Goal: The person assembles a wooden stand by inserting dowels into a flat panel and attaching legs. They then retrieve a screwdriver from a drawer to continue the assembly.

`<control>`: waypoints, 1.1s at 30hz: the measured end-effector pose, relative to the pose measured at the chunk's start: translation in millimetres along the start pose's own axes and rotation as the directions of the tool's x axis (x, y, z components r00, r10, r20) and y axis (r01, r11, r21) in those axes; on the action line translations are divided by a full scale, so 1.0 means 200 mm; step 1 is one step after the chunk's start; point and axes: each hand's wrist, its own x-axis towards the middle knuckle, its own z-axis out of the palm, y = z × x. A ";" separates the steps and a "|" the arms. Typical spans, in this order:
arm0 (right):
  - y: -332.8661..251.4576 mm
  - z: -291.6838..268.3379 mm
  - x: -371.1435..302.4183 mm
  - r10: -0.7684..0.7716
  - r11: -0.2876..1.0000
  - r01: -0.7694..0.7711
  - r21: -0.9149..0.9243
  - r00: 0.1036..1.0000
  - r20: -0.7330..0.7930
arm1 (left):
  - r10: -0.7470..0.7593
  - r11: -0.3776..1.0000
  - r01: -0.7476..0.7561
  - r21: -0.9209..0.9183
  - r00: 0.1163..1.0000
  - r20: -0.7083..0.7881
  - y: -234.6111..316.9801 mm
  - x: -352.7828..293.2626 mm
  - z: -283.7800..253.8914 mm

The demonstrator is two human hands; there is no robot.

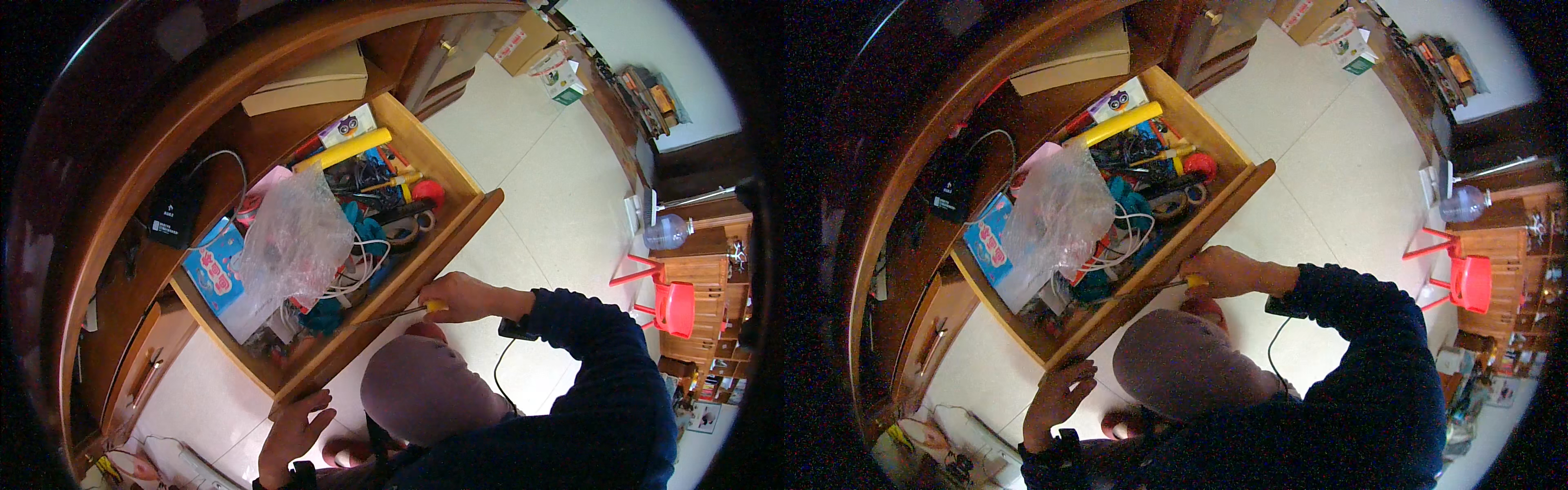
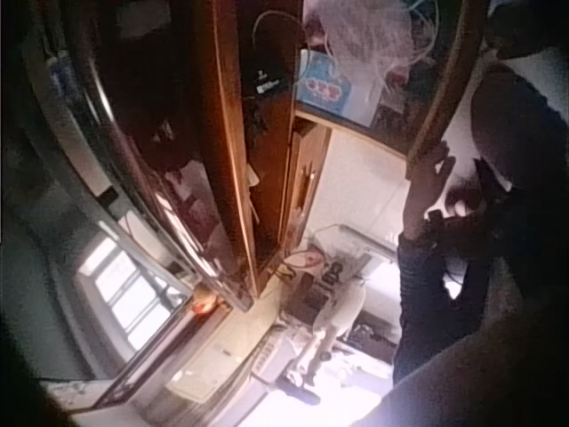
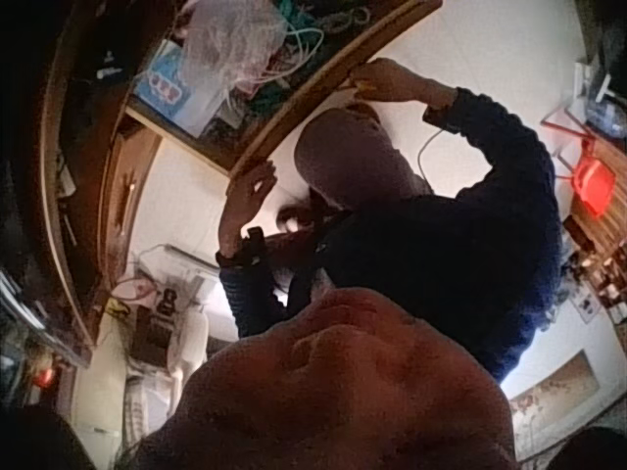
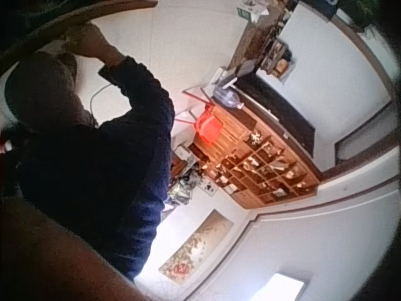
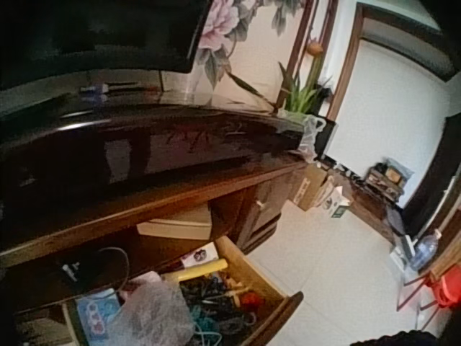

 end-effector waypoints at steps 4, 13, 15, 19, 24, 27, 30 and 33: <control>0.00 0.02 0.00 0.014 1.000 -0.014 -0.014 1.000 -0.020 | 0.077 0.995 -0.072 0.064 0.993 -0.084 -0.02 -0.02 0.05; -0.04 0.08 -0.05 0.063 0.997 -0.059 0.057 0.996 -0.070 | 0.256 0.960 -0.202 0.193 0.911 -0.322 -0.07 -0.03 0.20; -0.05 0.08 -0.08 0.076 0.996 -0.073 0.058 0.996 -0.056 | 0.324 0.925 -0.215 0.312 0.875 -0.358 -0.06 -0.03 0.22; -0.08 0.06 -0.14 0.146 0.986 -0.141 0.090 0.988 -0.057 | 0.231 0.959 -0.138 0.246 0.884 -0.406 -0.04 -0.02 0.23; -0.11 0.04 -0.25 0.337 0.924 -0.315 0.217 0.939 -0.068 | 0.263 0.959 -0.161 0.232 0.810 -0.525 -0.01 -0.06 0.27; -0.10 0.05 -0.27 0.370 0.859 -0.313 0.405 0.927 -0.068 | 0.247 0.962 -0.134 0.238 0.796 -0.553 -0.02 -0.04 0.27; -0.05 0.01 -0.20 0.431 0.775 -0.336 0.535 0.900 -0.060 | 0.245 0.969 -0.167 0.184 0.771 -0.587 -0.04 0.07 0.20; 0.03 -0.05 -0.05 0.447 0.772 -0.351 0.530 0.892 -0.061 | 0.284 0.957 -0.174 0.231 0.723 -0.630 -0.08 0.25 0.08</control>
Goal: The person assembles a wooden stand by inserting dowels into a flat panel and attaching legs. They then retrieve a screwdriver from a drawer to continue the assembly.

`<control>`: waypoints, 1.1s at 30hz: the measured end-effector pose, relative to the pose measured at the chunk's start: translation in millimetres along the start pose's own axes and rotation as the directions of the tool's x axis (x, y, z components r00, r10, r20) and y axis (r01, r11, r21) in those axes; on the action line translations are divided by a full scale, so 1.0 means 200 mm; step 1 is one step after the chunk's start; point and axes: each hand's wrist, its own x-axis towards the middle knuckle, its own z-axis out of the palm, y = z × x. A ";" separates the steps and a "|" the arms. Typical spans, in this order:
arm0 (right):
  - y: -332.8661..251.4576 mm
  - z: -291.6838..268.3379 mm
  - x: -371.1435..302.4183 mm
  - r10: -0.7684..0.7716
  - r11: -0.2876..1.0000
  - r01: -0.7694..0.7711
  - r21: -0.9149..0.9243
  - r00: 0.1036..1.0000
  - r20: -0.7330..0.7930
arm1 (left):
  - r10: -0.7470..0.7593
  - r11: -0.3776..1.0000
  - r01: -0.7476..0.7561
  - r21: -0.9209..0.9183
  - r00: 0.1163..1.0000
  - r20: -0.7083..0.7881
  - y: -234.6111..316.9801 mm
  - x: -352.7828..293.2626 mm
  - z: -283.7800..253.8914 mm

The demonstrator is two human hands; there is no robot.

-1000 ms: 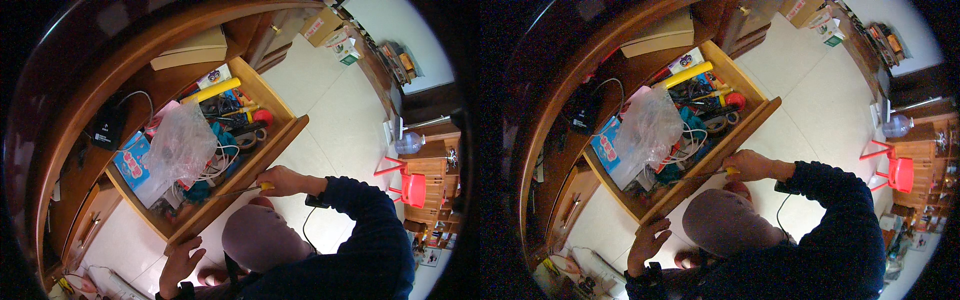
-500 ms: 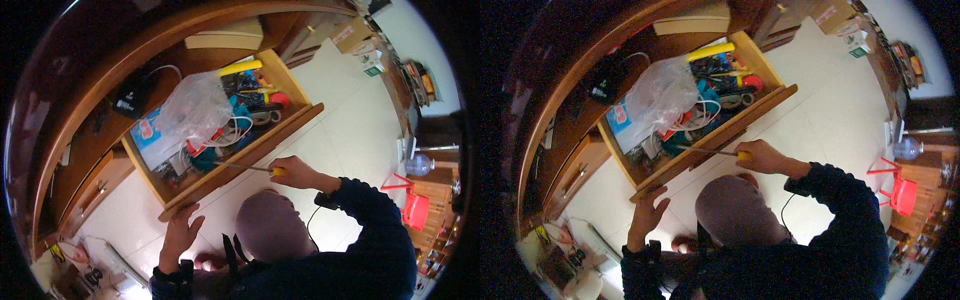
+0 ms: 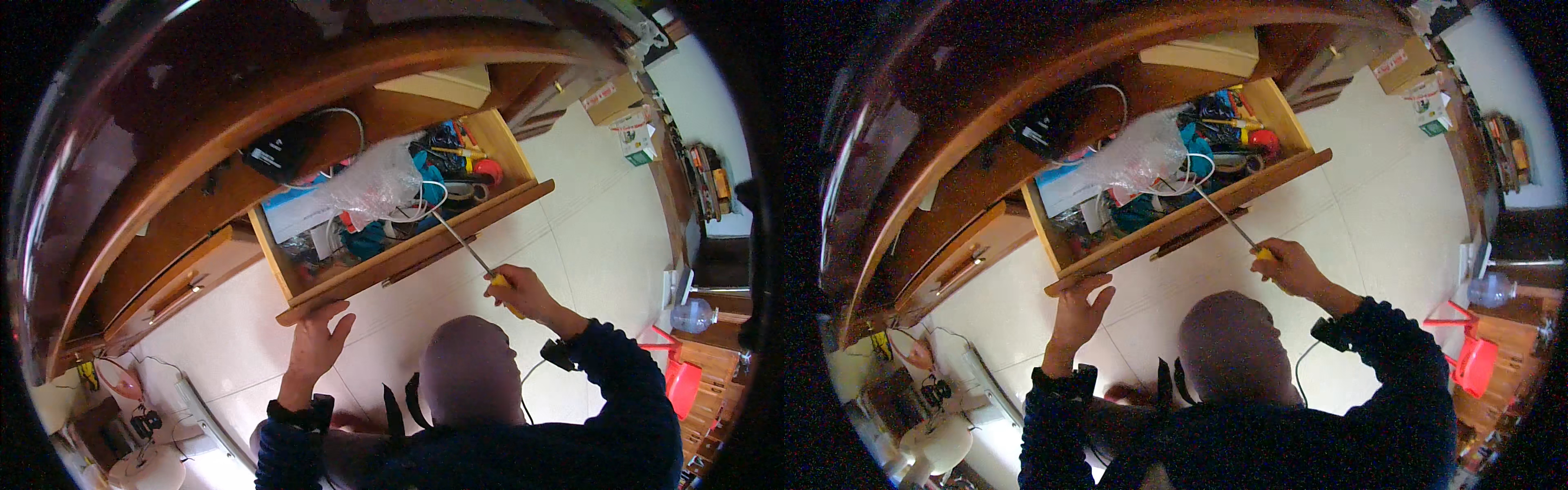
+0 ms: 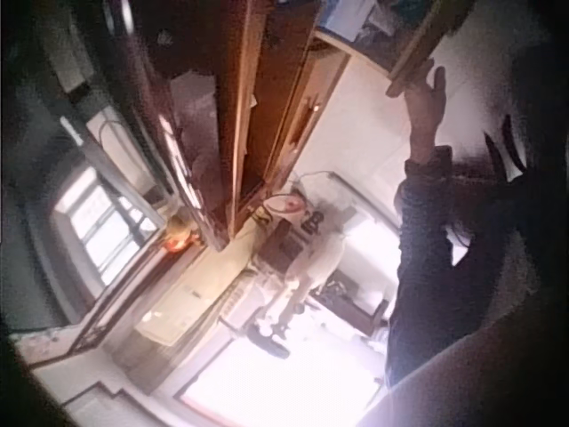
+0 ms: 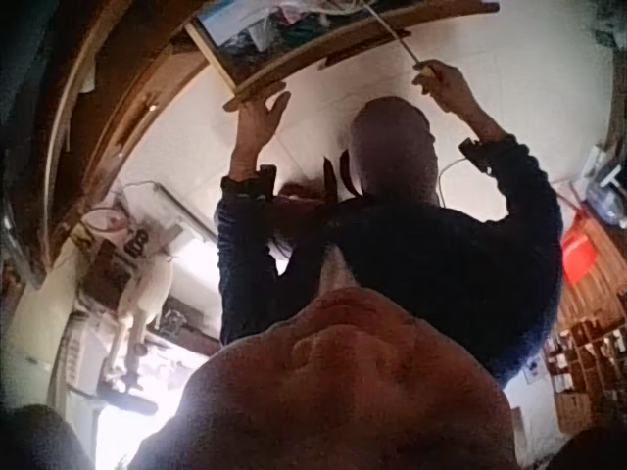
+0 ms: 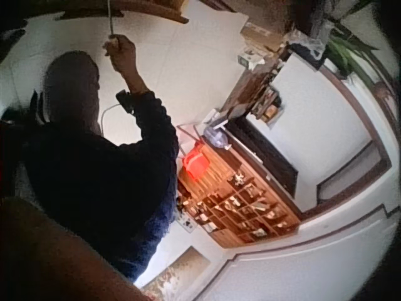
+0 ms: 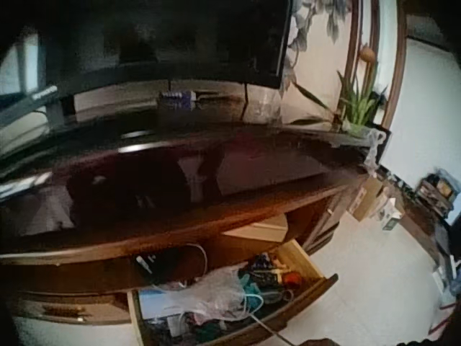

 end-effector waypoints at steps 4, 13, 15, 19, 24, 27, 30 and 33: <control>0.02 -0.02 0.17 -0.034 0.999 0.033 0.027 0.999 0.018 | 0.036 0.998 -0.030 0.053 0.992 -0.121 -0.13 0.21 0.06; 0.12 -0.11 0.04 0.005 1.000 -0.004 -0.009 0.999 0.042 | -0.023 0.993 0.036 0.112 0.993 -0.117 -0.49 0.16 0.12; 0.16 -0.28 -0.12 0.037 0.992 -0.030 -0.123 0.998 0.055 | -0.360 0.897 0.345 -0.275 0.933 -0.004 -0.47 0.01 0.24; 0.33 -0.60 -0.42 0.051 0.992 -0.047 -0.120 0.998 0.028 | -0.483 0.828 0.521 -0.205 0.850 0.210 -0.14 -0.31 0.44; 0.59 -1.00 -0.62 0.078 0.997 -0.077 -0.011 0.996 0.036 | -0.447 0.745 0.603 -0.283 0.768 0.459 0.66 -0.22 0.63; 0.79 -1.22 -0.80 0.059 0.998 -0.059 0.017 0.998 0.012 | -0.322 0.946 0.286 0.151 0.806 0.496 1.06 0.02 0.74; 1.02 -1.41 -1.05 0.106 0.988 -0.097 0.117 0.991 -0.075 | -0.238 0.933 0.068 0.352 0.852 0.466 1.43 0.22 0.88; 1.30 -1.52 -1.40 0.117 0.965 -0.047 0.259 0.957 -0.265 | -0.126 0.955 0.000 0.298 0.906 0.404 1.84 0.35 1.04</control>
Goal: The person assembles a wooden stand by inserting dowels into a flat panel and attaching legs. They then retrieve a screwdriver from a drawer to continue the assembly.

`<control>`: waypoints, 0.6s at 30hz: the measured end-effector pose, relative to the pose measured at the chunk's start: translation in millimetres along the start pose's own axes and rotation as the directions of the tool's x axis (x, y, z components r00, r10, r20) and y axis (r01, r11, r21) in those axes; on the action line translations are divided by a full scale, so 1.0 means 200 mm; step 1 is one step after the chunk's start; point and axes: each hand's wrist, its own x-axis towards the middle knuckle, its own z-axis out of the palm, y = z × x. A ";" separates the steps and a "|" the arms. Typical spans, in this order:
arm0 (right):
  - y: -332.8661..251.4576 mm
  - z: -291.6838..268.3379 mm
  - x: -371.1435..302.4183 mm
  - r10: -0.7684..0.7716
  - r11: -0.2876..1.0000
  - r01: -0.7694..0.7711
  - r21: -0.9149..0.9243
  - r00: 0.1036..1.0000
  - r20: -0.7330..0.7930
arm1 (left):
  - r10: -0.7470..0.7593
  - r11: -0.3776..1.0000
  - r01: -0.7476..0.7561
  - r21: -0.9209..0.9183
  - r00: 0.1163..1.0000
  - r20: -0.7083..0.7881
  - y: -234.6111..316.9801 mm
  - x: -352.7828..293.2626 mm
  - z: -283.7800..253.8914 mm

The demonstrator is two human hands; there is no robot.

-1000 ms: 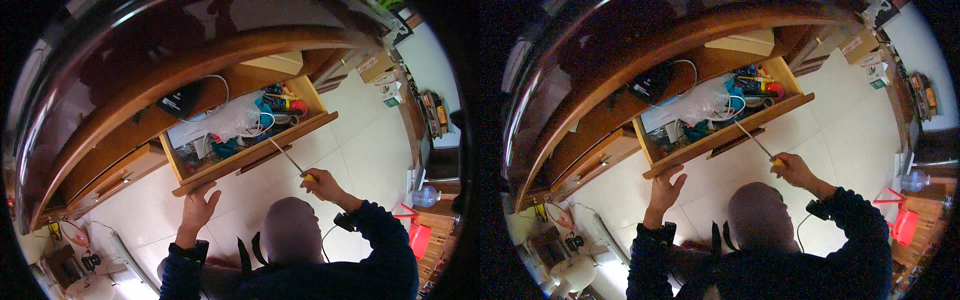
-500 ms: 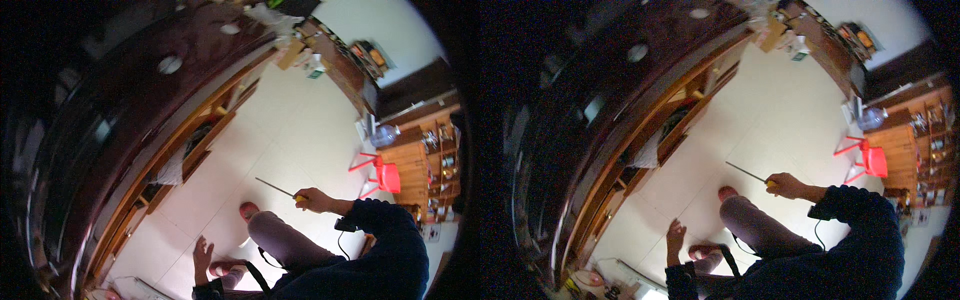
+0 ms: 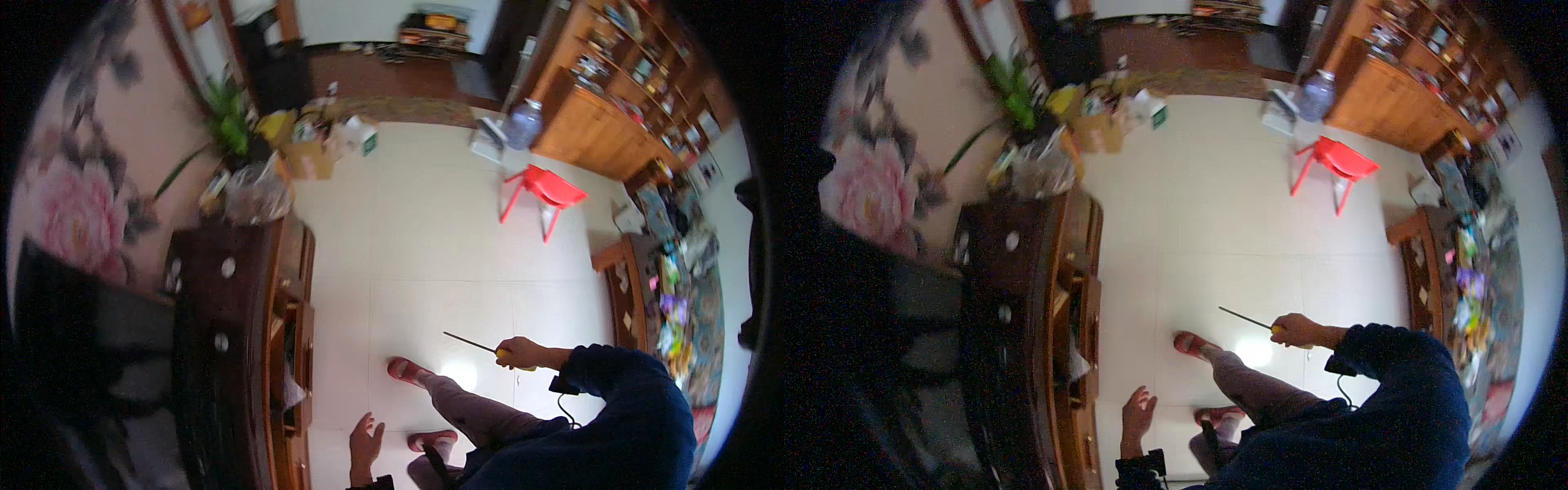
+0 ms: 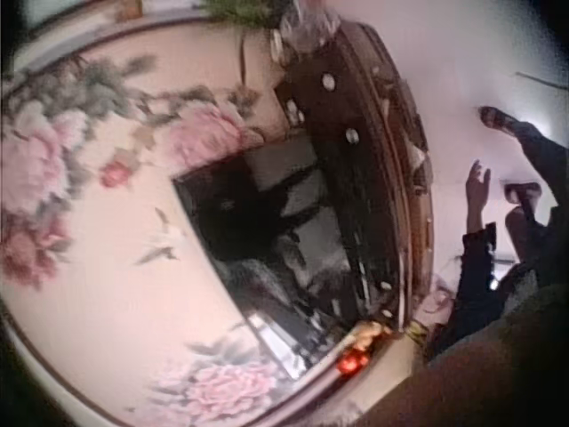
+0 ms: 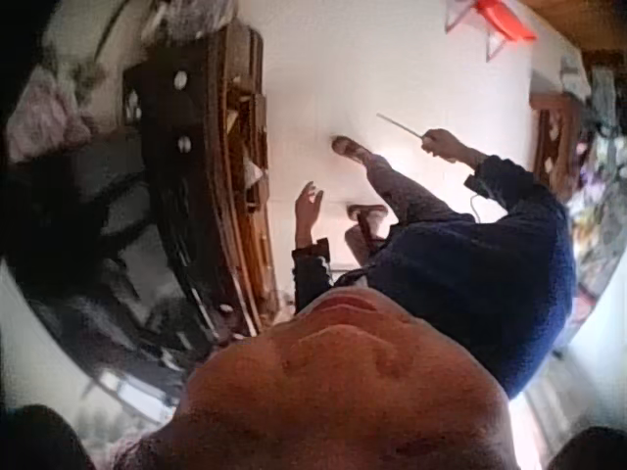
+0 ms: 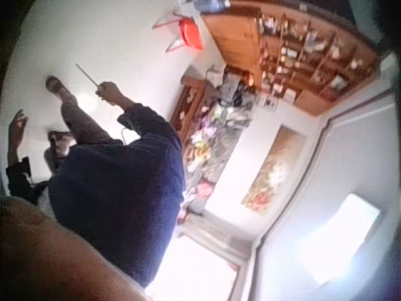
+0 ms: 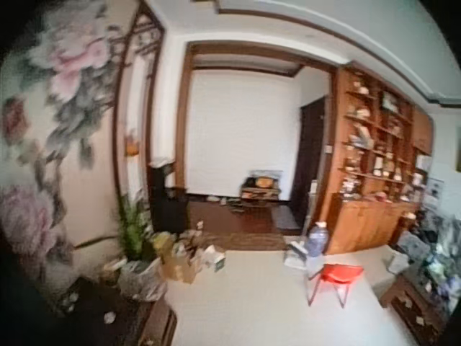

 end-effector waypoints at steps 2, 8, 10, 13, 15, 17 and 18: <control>0.23 -0.10 -0.27 0.010 0.993 0.003 0.122 0.995 -0.102 | 0.049 0.997 -0.050 0.058 0.999 0.020 0.30 -0.03 -0.02; 1.35 -0.41 -1.52 0.067 0.929 -0.006 0.371 0.986 -0.151 | 0.064 0.942 -0.138 0.307 0.969 0.239 1.14 -0.59 0.61; 1.61 -0.60 -1.78 0.038 0.908 0.041 0.418 0.983 -0.180 | 0.152 0.965 -0.223 0.138 0.905 0.397 1.46 -0.72 0.88; 1.97 -1.04 -2.20 -0.005 0.927 0.098 0.362 0.968 -0.249 | -0.038 0.997 0.059 -0.047 0.932 0.360 2.10 -0.97 1.47; 2.16 -1.39 -2.48 -0.071 0.864 0.215 0.455 0.948 -0.311 | -0.235 0.881 0.360 -0.306 0.896 0.376 2.70 -1.16 1.83; 2.37 -1.75 -2.80 -0.124 0.885 0.293 0.362 0.898 -0.423 | 0.256 0.943 -0.167 -0.287 0.916 0.309 3.19 -1.61 2.15; 2.48 -1.93 -2.98 -0.153 0.927 0.316 0.202 0.810 -0.566 | 0.298 0.938 -0.221 -0.268 0.908 0.294 3.47 -1.77 2.35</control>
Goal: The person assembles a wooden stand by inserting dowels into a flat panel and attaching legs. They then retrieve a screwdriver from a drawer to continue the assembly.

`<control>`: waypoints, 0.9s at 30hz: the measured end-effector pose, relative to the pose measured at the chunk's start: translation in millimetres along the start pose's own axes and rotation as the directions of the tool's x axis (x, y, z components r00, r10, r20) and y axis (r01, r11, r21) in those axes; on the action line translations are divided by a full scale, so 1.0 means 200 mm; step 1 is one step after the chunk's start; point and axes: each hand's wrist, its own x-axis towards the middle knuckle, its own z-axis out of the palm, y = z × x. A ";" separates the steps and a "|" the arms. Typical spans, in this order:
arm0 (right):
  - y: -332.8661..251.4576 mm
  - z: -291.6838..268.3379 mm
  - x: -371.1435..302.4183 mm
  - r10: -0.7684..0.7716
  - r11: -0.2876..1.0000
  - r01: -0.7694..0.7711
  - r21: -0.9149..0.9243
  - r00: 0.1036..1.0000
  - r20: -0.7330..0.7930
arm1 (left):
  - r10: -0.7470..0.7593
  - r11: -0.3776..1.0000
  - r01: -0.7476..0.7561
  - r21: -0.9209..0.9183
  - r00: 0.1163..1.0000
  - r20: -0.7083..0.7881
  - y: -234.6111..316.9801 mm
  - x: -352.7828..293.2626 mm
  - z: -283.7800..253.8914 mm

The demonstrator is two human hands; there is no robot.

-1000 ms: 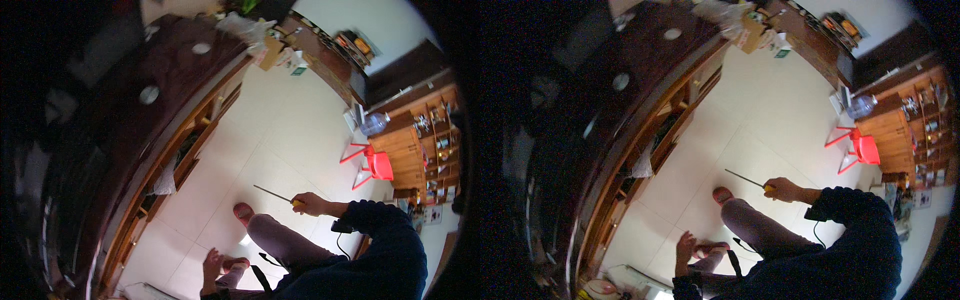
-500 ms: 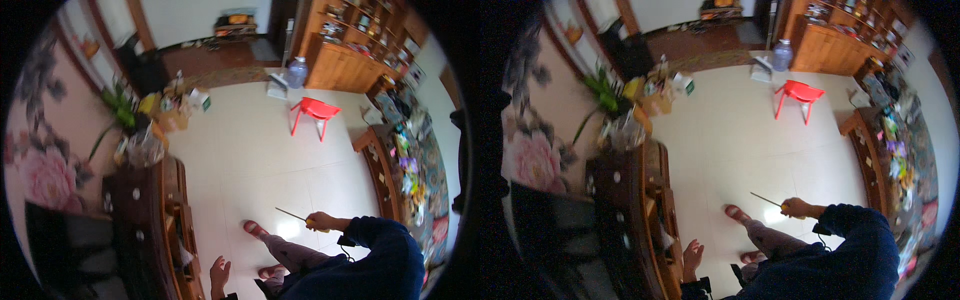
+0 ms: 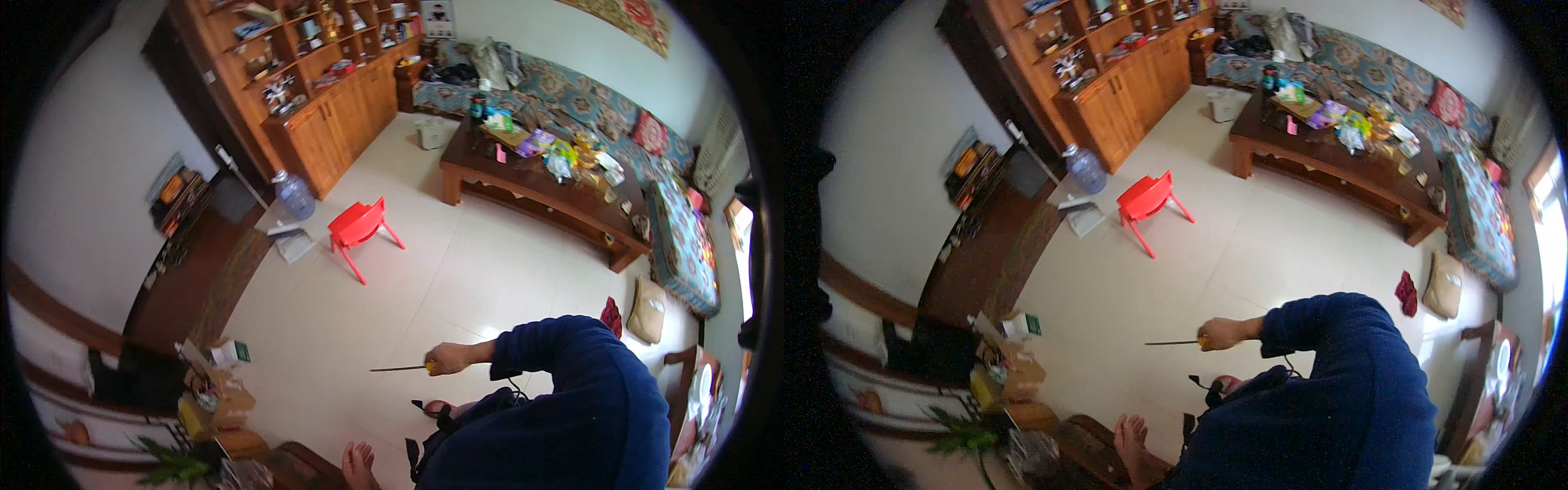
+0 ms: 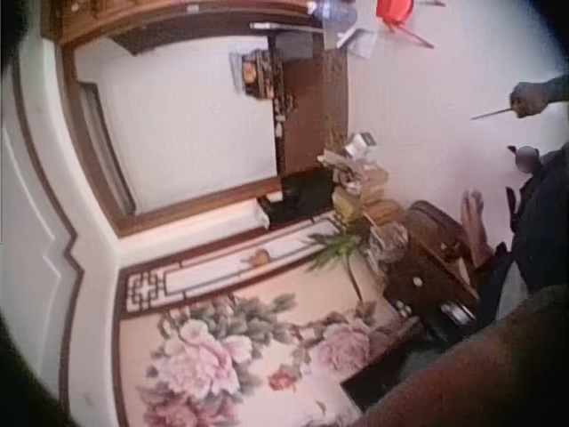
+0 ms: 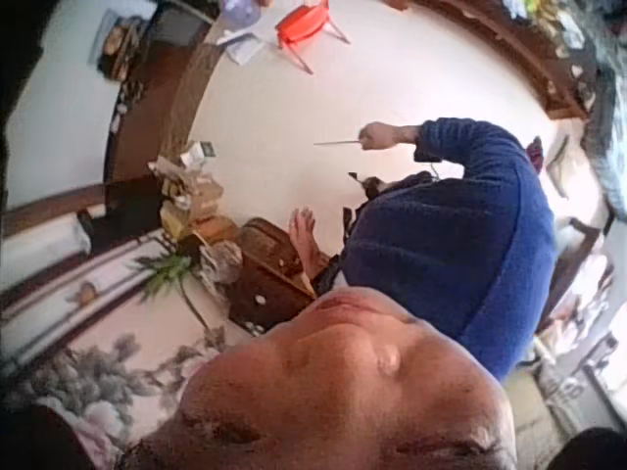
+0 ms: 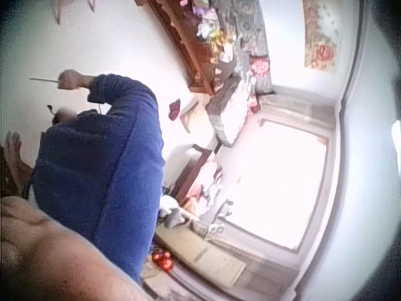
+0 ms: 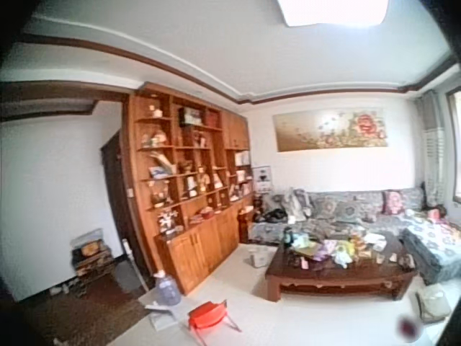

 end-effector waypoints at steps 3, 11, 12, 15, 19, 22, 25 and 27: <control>0.06 -0.78 -0.22 -0.110 0.989 0.086 -0.120 0.972 -0.209 | 0.031 0.996 -0.042 0.084 0.992 0.118 0.61 0.04 0.86; 0.18 -2.44 -0.64 -0.347 0.914 0.399 0.080 0.867 -0.358 | 0.148 0.976 -0.202 0.076 0.884 0.443 1.74 0.15 2.68; 0.22 -2.60 -0.69 -0.372 0.907 0.417 0.061 0.861 -0.347 | 0.193 0.970 -0.239 0.034 0.853 0.484 1.84 0.17 2.91; 0.43 -3.06 -0.86 -0.423 0.880 0.470 0.063 0.838 -0.344 | 0.284 0.956 -0.266 -0.119 0.756 0.590 2.10 0.30 3.61; 0.85 -3.62 -1.12 -0.301 0.894 0.417 0.165 0.830 -0.470 | 0.201 0.956 -0.294 -0.011 0.627 0.753 2.31 0.52 4.43; 1.19 -4.00 -1.26 -0.237 0.881 0.415 0.228 0.803 -0.547 | 0.180 0.946 -0.324 -0.033 0.437 0.881 2.39 0.69 4.99; 1.49 -4.32 -1.24 -0.168 0.902 0.371 0.219 0.770 -0.615 | 0.267 0.944 -0.287 -0.161 0.381 0.885 2.45 0.89 5.49; 1.71 -4.51 -1.18 -0.126 0.934 0.298 0.198 0.791 -0.598 | 0.290 0.947 -0.260 -0.188 0.439 0.851 2.48 1.06 5.76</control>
